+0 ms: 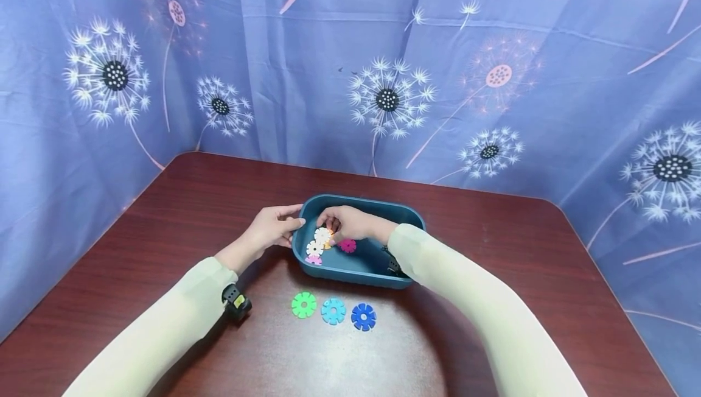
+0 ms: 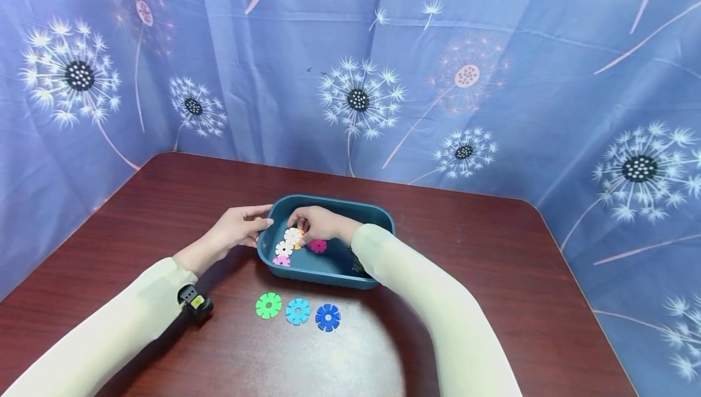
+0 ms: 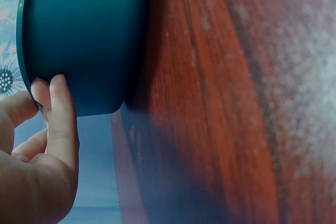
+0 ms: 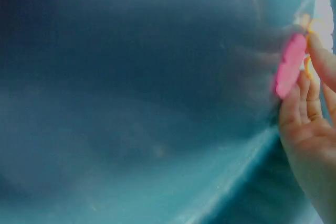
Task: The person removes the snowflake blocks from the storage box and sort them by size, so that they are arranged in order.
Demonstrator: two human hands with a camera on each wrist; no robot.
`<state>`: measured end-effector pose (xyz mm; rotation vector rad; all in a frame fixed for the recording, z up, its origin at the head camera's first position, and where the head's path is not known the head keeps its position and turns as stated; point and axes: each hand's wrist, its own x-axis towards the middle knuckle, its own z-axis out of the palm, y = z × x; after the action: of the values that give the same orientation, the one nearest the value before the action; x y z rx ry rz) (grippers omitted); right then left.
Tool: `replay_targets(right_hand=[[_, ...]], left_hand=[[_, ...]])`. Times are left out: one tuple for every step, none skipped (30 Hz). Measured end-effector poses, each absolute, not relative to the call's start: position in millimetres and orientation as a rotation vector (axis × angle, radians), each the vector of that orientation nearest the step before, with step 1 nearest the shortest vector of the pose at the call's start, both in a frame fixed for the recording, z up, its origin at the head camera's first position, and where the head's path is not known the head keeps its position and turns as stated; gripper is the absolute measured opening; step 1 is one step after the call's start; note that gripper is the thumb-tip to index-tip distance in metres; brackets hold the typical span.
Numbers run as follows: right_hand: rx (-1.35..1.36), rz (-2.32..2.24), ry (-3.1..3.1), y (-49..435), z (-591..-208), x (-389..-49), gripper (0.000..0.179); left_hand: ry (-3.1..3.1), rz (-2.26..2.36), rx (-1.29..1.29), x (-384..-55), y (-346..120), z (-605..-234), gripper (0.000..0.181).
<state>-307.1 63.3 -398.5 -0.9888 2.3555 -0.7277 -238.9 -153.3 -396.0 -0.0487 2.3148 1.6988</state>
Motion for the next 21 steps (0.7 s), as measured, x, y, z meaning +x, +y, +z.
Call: replay_targets(right_hand=[[-0.981,-0.737,2.358,64.3,-398.1,-307.5,0.037],[-0.978,-0.74,2.361,65.3,-397.8,-308.0,0.036],[-0.968,-0.747,2.363,66.2,-397.0,-308.6,0.035],[-0.955,-0.755,2.363,67.3,-395.5,-308.8,0.034],[-0.941,-0.757,2.371,68.2,-394.1,-309.3,0.032],[-0.933,-0.748,2.39,69.0,-392.5,-309.8,0.031],[-0.929,-0.736,2.412,69.7,-390.3,-310.0,0.029],[-0.929,-0.719,2.439,70.3,-387.9,-310.2,0.028],[-0.928,-0.697,2.466,71.0,-385.7,-310.6,0.026],[-0.937,-0.673,2.493,71.5,-383.4,-310.8,0.024],[-0.941,-0.652,2.518,72.0,-381.2,-311.2,0.022],[-0.942,-0.641,2.536,72.7,-379.2,-311.7,0.021],[-0.935,-0.649,2.542,73.3,-377.3,-312.1,0.02],[-0.917,-0.663,2.543,74.1,-375.8,-312.8,0.019],[-0.892,-0.686,2.538,75.0,-374.3,-313.5,0.019],[-0.867,-0.711,2.531,75.9,-372.8,-313.9,0.019],[-0.843,-0.732,2.524,76.9,-371.9,-314.6,0.02],[-0.819,-0.753,2.516,77.8,-370.8,-315.1,0.02],[-0.798,-0.769,2.511,78.4,-369.3,-315.3,0.02],[-0.784,-0.775,2.51,79.2,-367.9,-315.5,0.02],[-0.771,-0.782,2.51,79.8,-366.4,-315.6,0.021]], left_hand=[[2.318,1.695,-0.051,-239.0,-153.0,-396.2,0.055],[2.321,1.693,-0.054,-239.1,-152.7,-396.3,0.054],[2.324,1.689,-0.054,-239.0,-152.4,-396.3,0.054],[2.326,1.687,-0.052,-239.0,-152.2,-396.3,0.054],[2.325,1.687,-0.05,-239.1,-152.0,-396.3,0.054],[2.319,1.692,-0.049,-239.1,-151.8,-396.1,0.054],[2.313,1.699,-0.05,-239.1,-151.5,-396.0,0.054],[2.307,1.704,-0.051,-239.1,-151.2,-395.9,0.054],[2.301,1.71,-0.054,-239.2,-151.0,-395.9,0.054],[2.297,1.715,-0.047,-239.2,-151.2,-395.9,0.054],[2.292,1.721,-0.049,-239.2,-151.0,-395.8,0.054],[2.288,1.726,-0.051,-239.3,-151.0,-395.8,0.054],[2.286,1.728,-0.053,-239.2,-151.1,-395.8,0.054],[2.287,1.727,-0.052,-239.1,-151.2,-395.8,0.054],[2.287,1.728,-0.05,-239.1,-151.4,-395.7,0.054],[2.287,1.729,-0.049,-238.8,-151.7,-395.5,0.054],[2.283,1.732,-0.058,-238.8,-151.5,-395.4,0.054],[2.281,1.735,-0.058,-238.7,-151.7,-395.3,0.054],[2.281,1.737,-0.057,-238.6,-151.8,-395.2,0.054],[2.28,1.739,-0.054,-238.5,-151.9,-395.3,0.054],[2.278,1.741,-0.054,-238.7,-151.9,-395.4,0.054]])
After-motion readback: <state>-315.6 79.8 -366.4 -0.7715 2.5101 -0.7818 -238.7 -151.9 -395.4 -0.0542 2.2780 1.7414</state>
